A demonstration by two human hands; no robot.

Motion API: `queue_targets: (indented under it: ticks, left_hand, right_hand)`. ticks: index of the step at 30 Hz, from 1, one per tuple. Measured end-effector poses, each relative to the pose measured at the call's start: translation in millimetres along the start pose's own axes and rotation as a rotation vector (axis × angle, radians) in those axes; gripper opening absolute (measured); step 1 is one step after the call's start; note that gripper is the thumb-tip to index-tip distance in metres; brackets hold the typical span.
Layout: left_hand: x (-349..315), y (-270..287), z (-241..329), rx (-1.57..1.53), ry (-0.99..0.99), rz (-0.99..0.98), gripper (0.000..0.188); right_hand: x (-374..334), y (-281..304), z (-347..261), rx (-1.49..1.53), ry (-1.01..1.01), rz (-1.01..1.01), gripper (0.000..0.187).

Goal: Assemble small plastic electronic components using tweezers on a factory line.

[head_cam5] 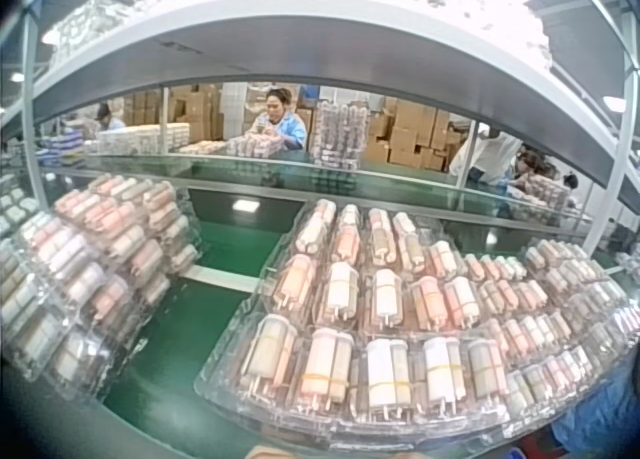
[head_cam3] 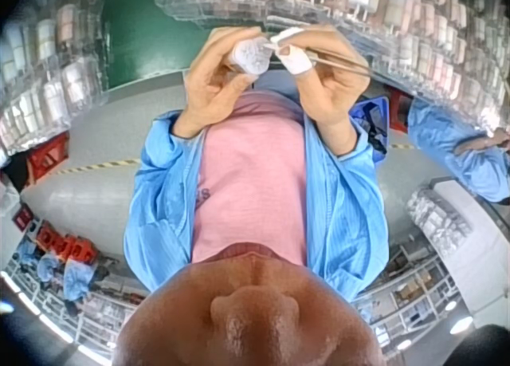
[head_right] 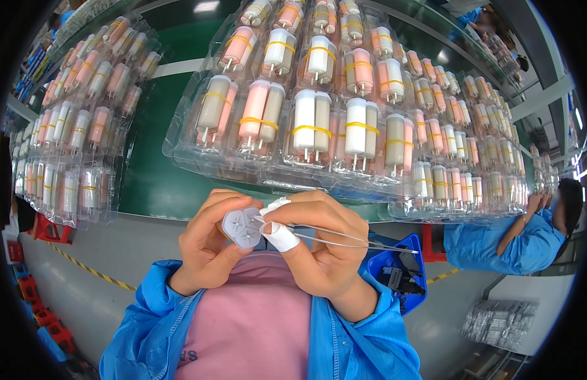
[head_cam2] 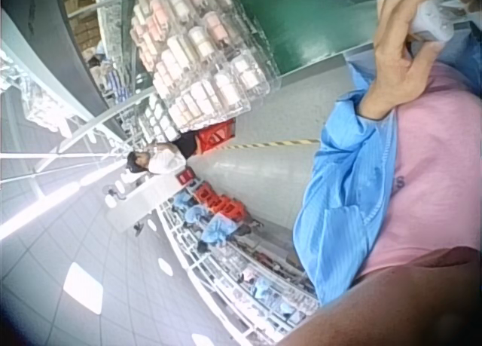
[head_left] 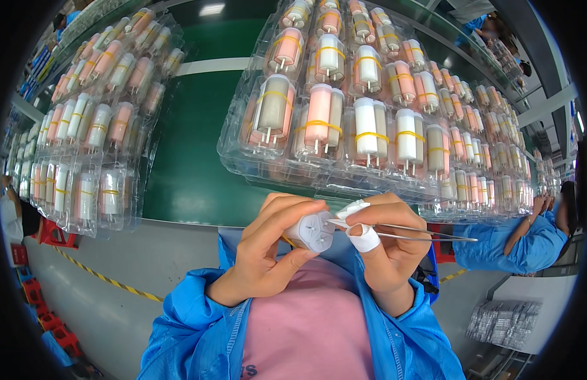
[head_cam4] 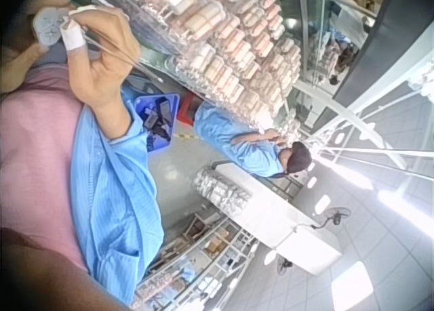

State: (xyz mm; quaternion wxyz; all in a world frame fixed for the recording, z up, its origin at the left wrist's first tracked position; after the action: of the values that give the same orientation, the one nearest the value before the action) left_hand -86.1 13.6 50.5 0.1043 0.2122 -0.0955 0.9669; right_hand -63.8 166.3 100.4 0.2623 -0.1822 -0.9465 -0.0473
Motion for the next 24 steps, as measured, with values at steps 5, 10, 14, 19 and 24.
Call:
queue_targets:
  ticks: [5,10,14,19,24]
  left_hand:
    - [0,0,1,0.006,0.007,0.004,0.048]
    - [-1,0,1,0.021,0.018,0.017,0.048]
    - [1,0,1,0.064,-0.027,-0.014,0.049]
    - [4,-1,4,0.162,-0.121,-0.062,0.049]
    - [6,-3,6,0.369,-0.345,-0.158,0.053]
  right_hand:
    - [1,-1,-1,-0.025,0.017,-0.019,0.012]
    - [2,-3,-6,-0.105,0.044,-0.043,0.011]
    - [5,-5,-9,-0.167,0.123,-0.081,0.010]
    - [10,-7,-9,-0.189,0.120,-0.133,0.009]
    - [15,-11,-9,-0.307,0.052,-0.230,0.005]
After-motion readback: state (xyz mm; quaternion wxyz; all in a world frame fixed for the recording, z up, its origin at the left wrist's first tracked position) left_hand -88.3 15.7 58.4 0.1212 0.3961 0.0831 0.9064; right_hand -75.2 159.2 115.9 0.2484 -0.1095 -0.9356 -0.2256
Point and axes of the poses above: each hand's wrist, its own x-axis towards the middle knuckle, its own y-axis out of the back of the hand, z = x × y, the point moved 5 cm from there along x, towards the middle knuckle, and after that the axes turned 13 degrees about z, right-handed, at the moved point
